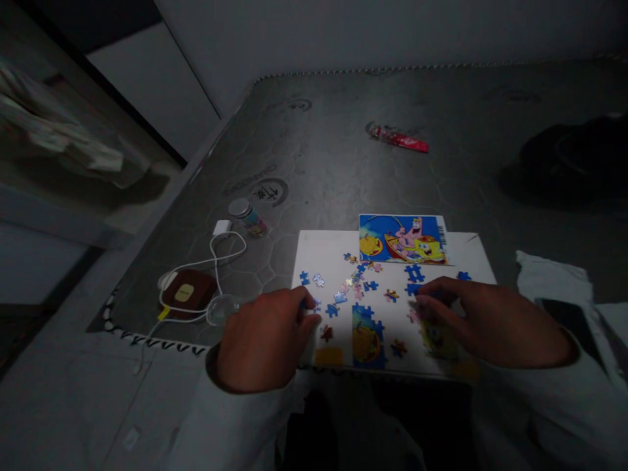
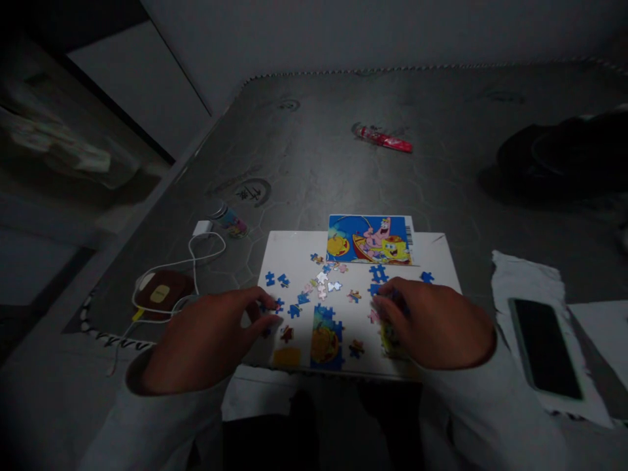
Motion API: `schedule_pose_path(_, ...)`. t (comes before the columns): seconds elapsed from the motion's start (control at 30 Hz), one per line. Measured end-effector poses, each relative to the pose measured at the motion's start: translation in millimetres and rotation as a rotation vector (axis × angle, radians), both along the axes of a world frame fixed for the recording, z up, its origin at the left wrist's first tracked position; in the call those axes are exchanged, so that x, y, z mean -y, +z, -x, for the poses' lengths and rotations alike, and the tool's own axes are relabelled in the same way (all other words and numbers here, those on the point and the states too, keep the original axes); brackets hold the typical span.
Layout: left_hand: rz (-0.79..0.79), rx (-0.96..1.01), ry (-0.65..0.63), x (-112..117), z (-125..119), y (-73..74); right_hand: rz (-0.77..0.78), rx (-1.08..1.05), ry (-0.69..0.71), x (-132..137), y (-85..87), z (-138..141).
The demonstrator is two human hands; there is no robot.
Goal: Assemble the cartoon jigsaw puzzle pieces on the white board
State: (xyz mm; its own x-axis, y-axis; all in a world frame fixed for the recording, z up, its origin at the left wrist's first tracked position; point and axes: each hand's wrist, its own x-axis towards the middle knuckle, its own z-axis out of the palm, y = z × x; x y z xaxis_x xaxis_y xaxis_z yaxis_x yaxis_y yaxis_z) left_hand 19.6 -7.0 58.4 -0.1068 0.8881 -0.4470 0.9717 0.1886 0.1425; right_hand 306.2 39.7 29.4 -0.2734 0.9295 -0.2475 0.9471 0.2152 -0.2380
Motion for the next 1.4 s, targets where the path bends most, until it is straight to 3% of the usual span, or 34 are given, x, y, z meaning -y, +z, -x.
schedule_pose_path(0.1, -0.010, 0.003, -0.030, -3, -5, -3.7, -0.024, 0.028, -0.072, -1, 2.0, -14)
schedule_pose_path(0.23, -0.093, 0.075, -0.080, -7, -12, -7.6, 0.036, 0.003, -0.057, -4, 2.0, -20)
schedule_pose_path(0.43, -0.188, 0.103, -0.132, -8, -20, -7.7, -0.262, -0.063, -0.024, -3, 3.7, -14)
schedule_pose_path(0.57, -0.181, 0.085, -0.134, -7, -21, -7.8, -0.317, -0.007, -0.023, -7, -1.4, -37)
schedule_pose_path(0.77, -0.141, 0.126, -0.162, -10, -16, -14.8, -0.391, 0.074, 0.097, -15, -15.8, -62)
schedule_pose_path(0.93, -0.141, 0.120, -0.130, -12, -12, -16.3, -0.308, 0.165, 0.103, -17, -25.9, -52)
schedule_pose_path(1.1, -0.169, 0.109, -0.134, -10, -12, -15.5, -0.328, 0.272, -0.025, -14, -29.4, -41)
schedule_pose_path(1.4, -0.218, 0.111, -0.142, -10, -4, -22.3, -0.236, 0.246, -0.032, -20, -36.4, -39)
